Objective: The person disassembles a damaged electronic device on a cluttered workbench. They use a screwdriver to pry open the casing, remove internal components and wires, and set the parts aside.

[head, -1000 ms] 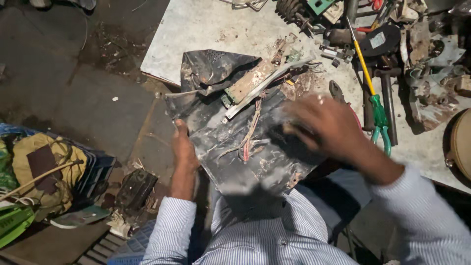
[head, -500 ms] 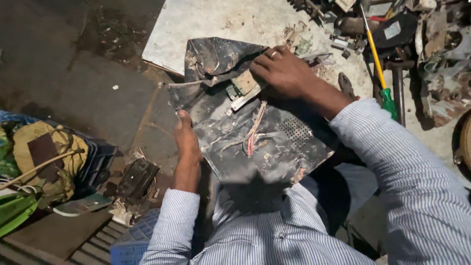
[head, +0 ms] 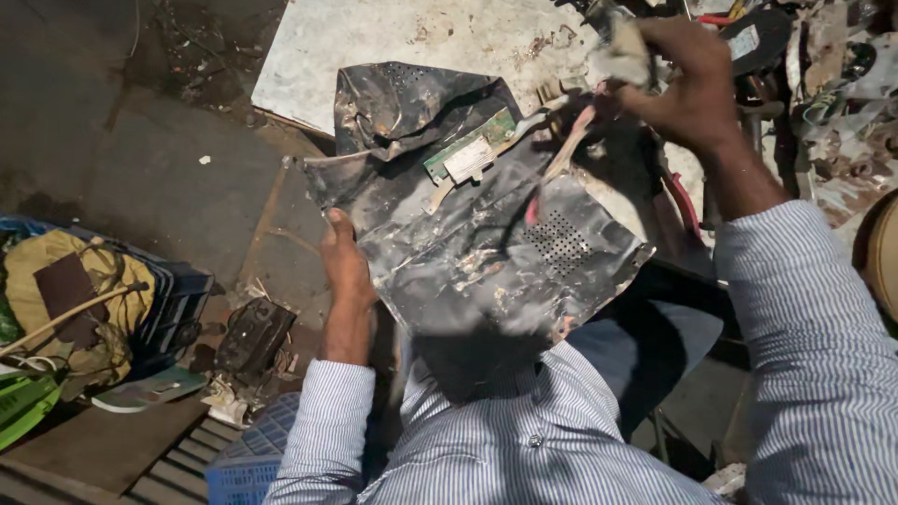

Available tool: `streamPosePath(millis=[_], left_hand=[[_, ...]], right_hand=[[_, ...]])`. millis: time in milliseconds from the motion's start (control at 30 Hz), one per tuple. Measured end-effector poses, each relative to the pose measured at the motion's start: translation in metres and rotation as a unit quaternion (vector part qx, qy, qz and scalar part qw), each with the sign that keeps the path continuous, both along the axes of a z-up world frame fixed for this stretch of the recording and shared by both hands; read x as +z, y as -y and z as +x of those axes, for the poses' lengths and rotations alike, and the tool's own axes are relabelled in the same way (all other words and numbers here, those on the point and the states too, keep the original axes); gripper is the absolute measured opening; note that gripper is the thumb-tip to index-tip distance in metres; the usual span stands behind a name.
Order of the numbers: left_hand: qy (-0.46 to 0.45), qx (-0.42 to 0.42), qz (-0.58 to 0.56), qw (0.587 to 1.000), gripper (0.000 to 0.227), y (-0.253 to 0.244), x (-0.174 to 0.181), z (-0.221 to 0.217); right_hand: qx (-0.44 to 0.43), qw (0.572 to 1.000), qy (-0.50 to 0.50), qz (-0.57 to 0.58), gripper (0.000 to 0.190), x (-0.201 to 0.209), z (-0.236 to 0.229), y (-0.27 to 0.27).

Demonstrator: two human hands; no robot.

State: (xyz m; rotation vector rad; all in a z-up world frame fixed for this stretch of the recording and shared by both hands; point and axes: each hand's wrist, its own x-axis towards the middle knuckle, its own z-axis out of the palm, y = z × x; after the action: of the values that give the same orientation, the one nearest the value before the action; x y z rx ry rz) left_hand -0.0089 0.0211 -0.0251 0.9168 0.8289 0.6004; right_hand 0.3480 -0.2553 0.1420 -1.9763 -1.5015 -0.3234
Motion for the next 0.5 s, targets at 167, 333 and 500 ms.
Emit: streamPosePath(millis=[167, 333, 500], left_hand=[[-0.011, 0.0, -0.003, 1.0, 0.078, -0.002, 0.005, 0.002], [-0.033, -0.005, -0.008, 0.999, 0.076, -0.002, 0.004, -0.001], [-0.069, 0.007, -0.033, 0.997, 0.076, -0.006, -0.001, 0.002]], right_hand=[[-0.077, 0.992, -0.081, 0.057, 0.03, -0.012, 0.024, 0.035], [-0.103, 0.919, -0.309, 0.222, 0.004, -0.036, 0.084, 0.061], [-0.101, 0.84, -0.402, 0.35, 0.006, -0.055, 0.113, 0.095]])
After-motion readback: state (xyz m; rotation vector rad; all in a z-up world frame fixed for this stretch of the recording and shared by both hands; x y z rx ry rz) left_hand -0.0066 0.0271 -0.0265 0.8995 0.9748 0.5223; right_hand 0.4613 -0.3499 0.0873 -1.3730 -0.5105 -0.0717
